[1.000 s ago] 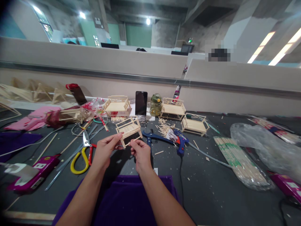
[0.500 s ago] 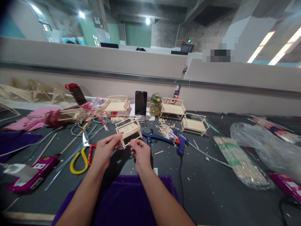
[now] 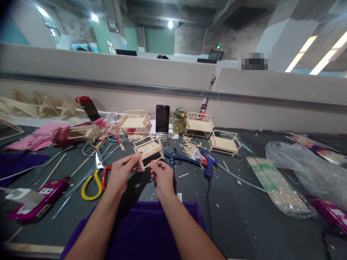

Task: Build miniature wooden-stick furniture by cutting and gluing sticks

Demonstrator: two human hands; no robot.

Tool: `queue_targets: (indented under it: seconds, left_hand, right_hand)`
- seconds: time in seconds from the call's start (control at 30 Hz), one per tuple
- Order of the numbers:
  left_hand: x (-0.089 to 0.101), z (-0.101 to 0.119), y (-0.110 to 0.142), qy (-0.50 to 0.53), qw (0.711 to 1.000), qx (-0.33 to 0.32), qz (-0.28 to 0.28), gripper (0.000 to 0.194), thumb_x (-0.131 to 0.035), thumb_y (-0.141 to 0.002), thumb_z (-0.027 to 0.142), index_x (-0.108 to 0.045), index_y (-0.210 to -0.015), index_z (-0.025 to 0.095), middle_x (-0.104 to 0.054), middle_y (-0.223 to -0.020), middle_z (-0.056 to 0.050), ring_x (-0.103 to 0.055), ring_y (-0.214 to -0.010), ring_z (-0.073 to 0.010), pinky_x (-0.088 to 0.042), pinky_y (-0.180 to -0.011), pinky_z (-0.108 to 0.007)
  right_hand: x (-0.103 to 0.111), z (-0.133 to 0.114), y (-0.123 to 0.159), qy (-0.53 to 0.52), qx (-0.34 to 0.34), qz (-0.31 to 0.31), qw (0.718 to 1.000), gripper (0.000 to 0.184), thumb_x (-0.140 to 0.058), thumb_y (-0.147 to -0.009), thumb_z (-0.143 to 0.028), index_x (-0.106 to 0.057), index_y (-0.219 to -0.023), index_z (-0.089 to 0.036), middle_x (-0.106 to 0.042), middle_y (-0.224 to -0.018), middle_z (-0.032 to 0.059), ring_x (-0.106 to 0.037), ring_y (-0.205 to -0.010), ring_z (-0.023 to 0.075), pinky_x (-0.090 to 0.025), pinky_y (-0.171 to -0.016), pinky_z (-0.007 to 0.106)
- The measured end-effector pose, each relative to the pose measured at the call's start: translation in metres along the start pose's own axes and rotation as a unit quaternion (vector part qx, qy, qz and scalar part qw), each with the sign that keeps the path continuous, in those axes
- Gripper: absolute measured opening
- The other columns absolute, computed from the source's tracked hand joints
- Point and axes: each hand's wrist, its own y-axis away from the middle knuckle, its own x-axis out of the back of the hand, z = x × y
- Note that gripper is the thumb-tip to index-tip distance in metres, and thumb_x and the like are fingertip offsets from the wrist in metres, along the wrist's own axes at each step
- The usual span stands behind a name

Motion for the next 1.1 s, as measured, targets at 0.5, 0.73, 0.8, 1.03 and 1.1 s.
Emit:
queue_targets:
  seconds: [0.5,0.73,0.8,1.03,1.1]
  left_hand:
    - [0.001,-0.002,-0.002,-0.001,0.999,-0.026,0.024,0.043,-0.080,-0.061,0.047,-0.078,-0.090,0.015,-0.073,-0.076,-0.005,-0.061,-0.066,-0.0154,-0.052,-0.055,-0.026]
    - [0.000,-0.004,-0.004,-0.008,0.998,-0.035,0.047,0.042,-0.081,-0.061,0.044,-0.078,-0.088,0.013,-0.073,-0.081,-0.007,-0.061,-0.065,-0.0151,-0.051,-0.054,-0.025]
    - [0.000,-0.005,-0.004,-0.003,0.999,-0.034,0.042,0.041,-0.081,-0.062,0.044,-0.078,-0.088,0.013,-0.073,-0.079,-0.007,-0.060,-0.064,-0.0147,-0.051,-0.054,-0.025]
    - [0.004,0.000,-0.004,0.030,0.999,-0.022,0.034,0.041,-0.082,-0.061,0.043,-0.078,-0.089,0.013,-0.071,-0.073,-0.005,-0.059,-0.060,-0.0122,-0.051,-0.053,-0.023]
    - [0.005,0.001,-0.005,0.037,0.999,-0.016,0.028,0.042,-0.082,-0.061,0.043,-0.077,-0.090,0.013,-0.071,-0.073,-0.005,-0.059,-0.060,-0.0118,-0.051,-0.052,-0.023]
  right_hand:
    - [0.006,-0.009,0.001,0.107,-0.054,-0.066,0.991,0.032,-0.081,-0.056,-0.038,-0.069,-0.072,-0.013,-0.069,-0.066,0.0041,-0.051,-0.047,0.0076,-0.035,-0.037,0.016]
    - [0.027,-0.030,-0.016,0.215,0.089,0.013,0.972,0.024,-0.070,-0.070,-0.039,-0.065,-0.070,-0.016,-0.057,-0.049,-0.0045,-0.037,-0.038,0.0060,-0.024,-0.038,0.019]
    - [0.033,-0.035,-0.020,0.250,0.148,0.038,0.956,0.025,-0.066,-0.075,-0.040,-0.064,-0.066,-0.017,-0.051,-0.047,-0.0055,-0.038,-0.041,0.0072,-0.026,-0.042,0.020]
    - [0.046,-0.044,-0.030,0.360,0.314,0.055,0.877,0.020,-0.063,-0.073,-0.021,-0.071,-0.092,-0.021,-0.067,-0.092,0.0040,-0.057,-0.075,0.0168,-0.044,-0.073,0.029]
    - [0.044,-0.043,-0.030,0.394,0.320,0.009,0.861,0.030,-0.066,-0.071,-0.020,-0.071,-0.101,-0.022,-0.066,-0.100,0.0052,-0.058,-0.084,0.0188,-0.044,-0.079,0.031]
